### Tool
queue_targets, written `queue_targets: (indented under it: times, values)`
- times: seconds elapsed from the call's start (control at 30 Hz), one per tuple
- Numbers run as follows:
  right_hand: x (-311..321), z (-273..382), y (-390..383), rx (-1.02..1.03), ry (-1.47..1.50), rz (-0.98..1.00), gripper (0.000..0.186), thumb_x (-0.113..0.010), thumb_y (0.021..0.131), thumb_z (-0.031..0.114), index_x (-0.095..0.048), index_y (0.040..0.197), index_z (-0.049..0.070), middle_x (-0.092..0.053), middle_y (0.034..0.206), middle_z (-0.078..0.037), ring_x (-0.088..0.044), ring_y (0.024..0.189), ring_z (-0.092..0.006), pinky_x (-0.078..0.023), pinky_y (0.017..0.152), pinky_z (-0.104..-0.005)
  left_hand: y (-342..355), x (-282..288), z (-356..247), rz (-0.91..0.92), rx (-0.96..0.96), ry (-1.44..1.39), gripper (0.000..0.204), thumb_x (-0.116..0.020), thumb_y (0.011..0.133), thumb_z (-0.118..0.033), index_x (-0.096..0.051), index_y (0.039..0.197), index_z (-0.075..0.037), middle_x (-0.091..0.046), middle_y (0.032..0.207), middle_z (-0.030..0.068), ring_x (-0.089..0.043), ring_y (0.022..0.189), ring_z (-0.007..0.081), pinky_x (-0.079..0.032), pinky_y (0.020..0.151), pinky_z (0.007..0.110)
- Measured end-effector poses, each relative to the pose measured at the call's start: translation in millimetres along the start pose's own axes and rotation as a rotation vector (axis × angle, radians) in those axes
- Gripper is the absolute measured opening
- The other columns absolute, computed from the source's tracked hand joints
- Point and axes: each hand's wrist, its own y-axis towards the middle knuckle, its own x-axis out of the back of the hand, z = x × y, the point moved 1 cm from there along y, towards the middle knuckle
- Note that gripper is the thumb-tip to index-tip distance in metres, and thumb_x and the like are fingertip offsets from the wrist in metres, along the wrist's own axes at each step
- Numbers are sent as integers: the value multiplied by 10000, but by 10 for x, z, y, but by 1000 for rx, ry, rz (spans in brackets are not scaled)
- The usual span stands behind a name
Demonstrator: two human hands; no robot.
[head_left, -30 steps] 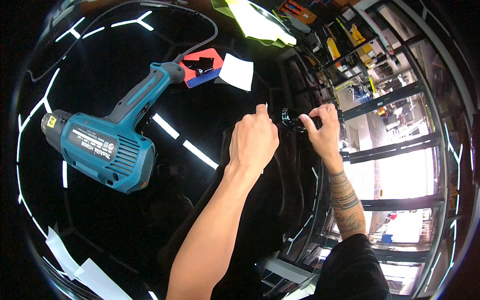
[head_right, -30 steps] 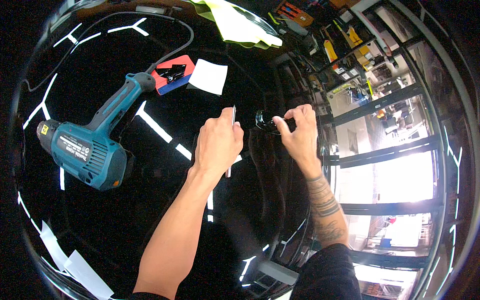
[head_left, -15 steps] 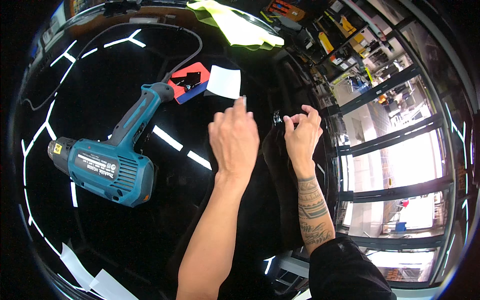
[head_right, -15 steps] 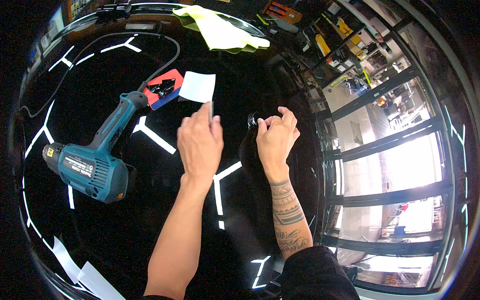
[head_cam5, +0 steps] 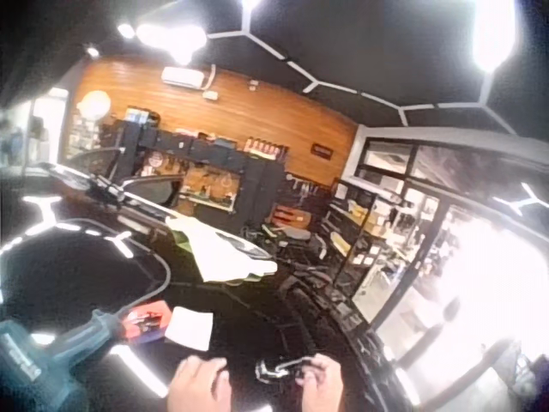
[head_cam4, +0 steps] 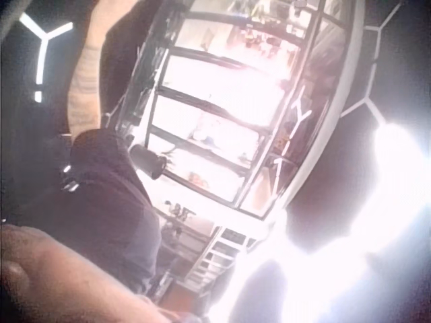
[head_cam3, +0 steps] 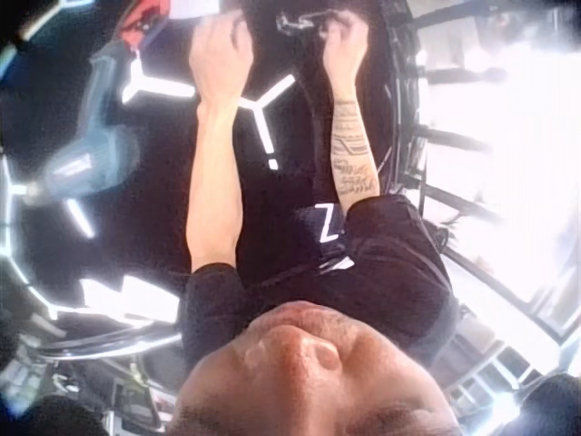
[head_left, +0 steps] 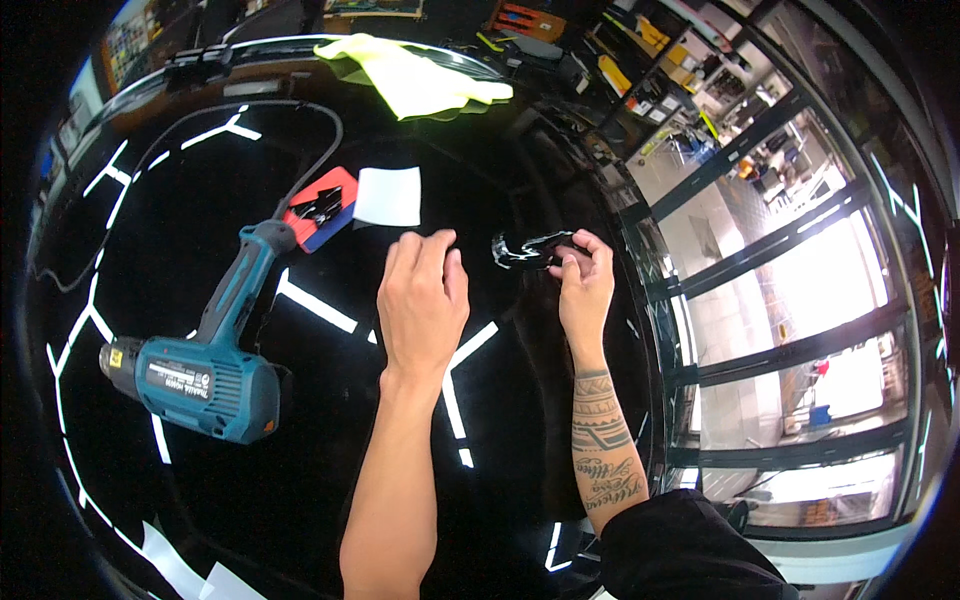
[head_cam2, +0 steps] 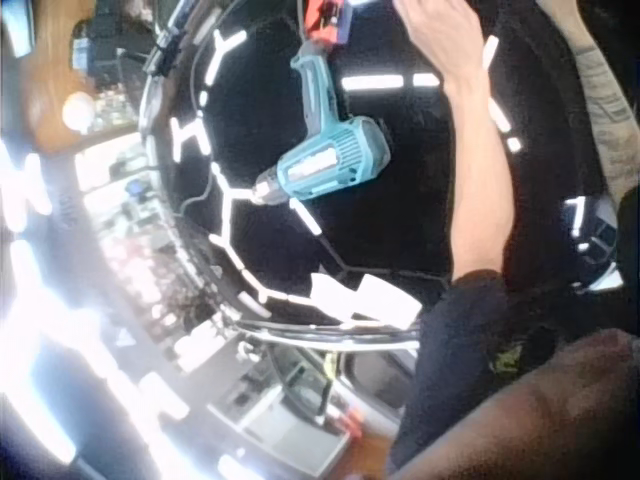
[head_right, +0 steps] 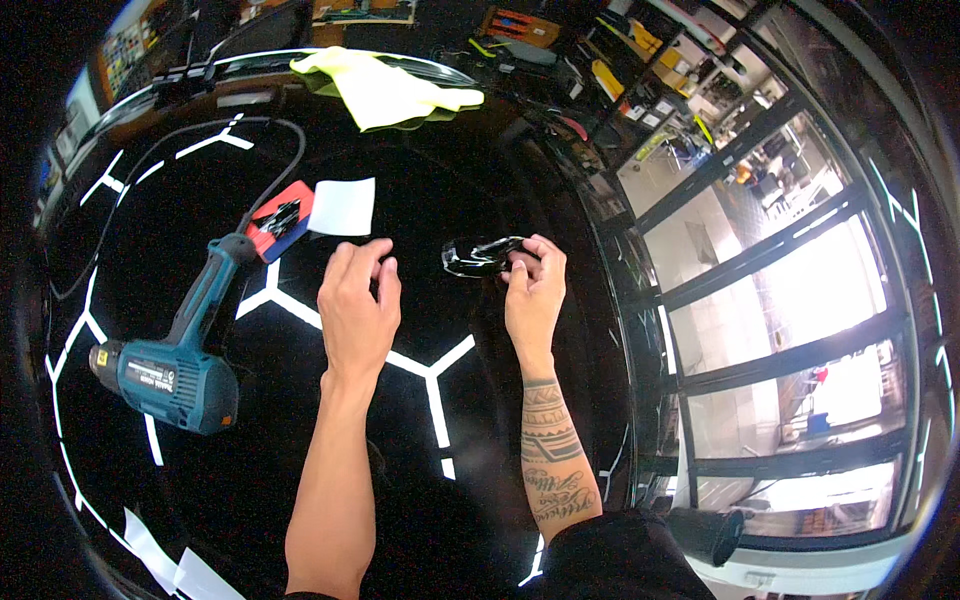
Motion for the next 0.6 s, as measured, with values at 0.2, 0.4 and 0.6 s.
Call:
queue_targets:
  times: [0.2,0.4,0.6]
  values:
    - [183,-161,61,-231,134,159,326,-568,966,91,-570,1274,-18,-665,1114,-115,-656,935,-147,-541,753,-259,-63,-122,-167,289,5,-64,141,-644,873,-8,-679,1008,10,-637,883,146,-653,731,300,-513,650,370]
    - [64,-112,22,71,-70,121,192,-596,866,-16,-626,1054,-40,-617,969,-179,-632,884,-324,-498,809,-353,-94,-58,-190,496,107,232,166,-655,855,0,-686,1017,19,-642,937,172,-677,807,326,-536,728,393]
    - [134,-180,107,11,-63,100,201,-583,879,-5,-651,1063,-50,-630,1033,-197,-643,953,-363,-509,846,-393,31,-240,-403,545,164,290,188,-669,824,20,-690,1010,32,-637,858,176,-652,738,275,-507,694,364]
